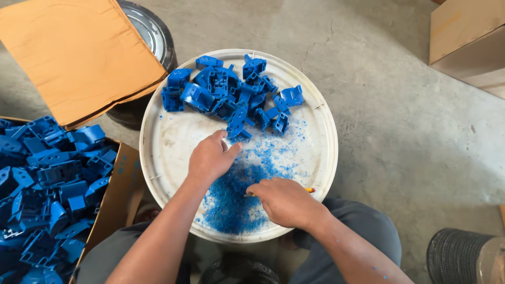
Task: The person scrapes excess plastic off several blue plastic parts using a small tool, working over a large bucket to catch the shavings.
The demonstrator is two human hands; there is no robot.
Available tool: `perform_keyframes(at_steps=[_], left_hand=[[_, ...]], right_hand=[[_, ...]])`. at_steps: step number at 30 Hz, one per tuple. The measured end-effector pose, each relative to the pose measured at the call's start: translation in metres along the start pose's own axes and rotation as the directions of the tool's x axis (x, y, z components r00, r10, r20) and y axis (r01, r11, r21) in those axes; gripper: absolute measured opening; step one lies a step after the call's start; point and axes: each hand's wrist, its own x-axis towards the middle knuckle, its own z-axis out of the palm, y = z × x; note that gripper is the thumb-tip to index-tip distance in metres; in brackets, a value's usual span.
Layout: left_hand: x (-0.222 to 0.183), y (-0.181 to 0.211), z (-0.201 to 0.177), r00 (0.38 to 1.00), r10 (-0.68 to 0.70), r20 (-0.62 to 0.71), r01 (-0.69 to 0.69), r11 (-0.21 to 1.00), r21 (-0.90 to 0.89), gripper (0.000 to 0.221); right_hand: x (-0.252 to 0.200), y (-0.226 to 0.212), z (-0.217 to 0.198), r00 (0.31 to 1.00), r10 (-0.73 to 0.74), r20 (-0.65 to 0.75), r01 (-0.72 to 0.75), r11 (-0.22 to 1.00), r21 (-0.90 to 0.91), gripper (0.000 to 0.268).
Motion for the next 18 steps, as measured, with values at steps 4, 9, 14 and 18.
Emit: perform_keyframes(at_steps=[4, 9, 14, 18], left_hand=[[0.013, 0.004, 0.011, 0.960, 0.022, -0.281, -0.044, 0.996, -0.074, 0.059], [0.019, 0.018, 0.009, 0.906, 0.205, -0.371, -0.173, 0.978, 0.118, 0.046], [0.025, 0.033, 0.014, 0.952, 0.002, -0.305, 0.007, 1.000, 0.028, 0.050], [0.032, 0.030, 0.012, 0.908, -0.050, -0.416, 0.002, 0.993, -0.116, 0.045]], right_hand=[[-0.004, 0.005, -0.005, 0.999, -0.014, -0.032, 0.014, 1.000, 0.017, 0.032], [-0.006, 0.010, -0.008, 0.999, -0.017, -0.040, 0.018, 1.000, 0.020, 0.030], [-0.008, 0.010, -0.007, 0.999, 0.000, -0.032, 0.001, 1.000, 0.008, 0.033], [-0.011, 0.010, -0.006, 1.000, 0.003, -0.025, -0.003, 1.000, 0.010, 0.034]])
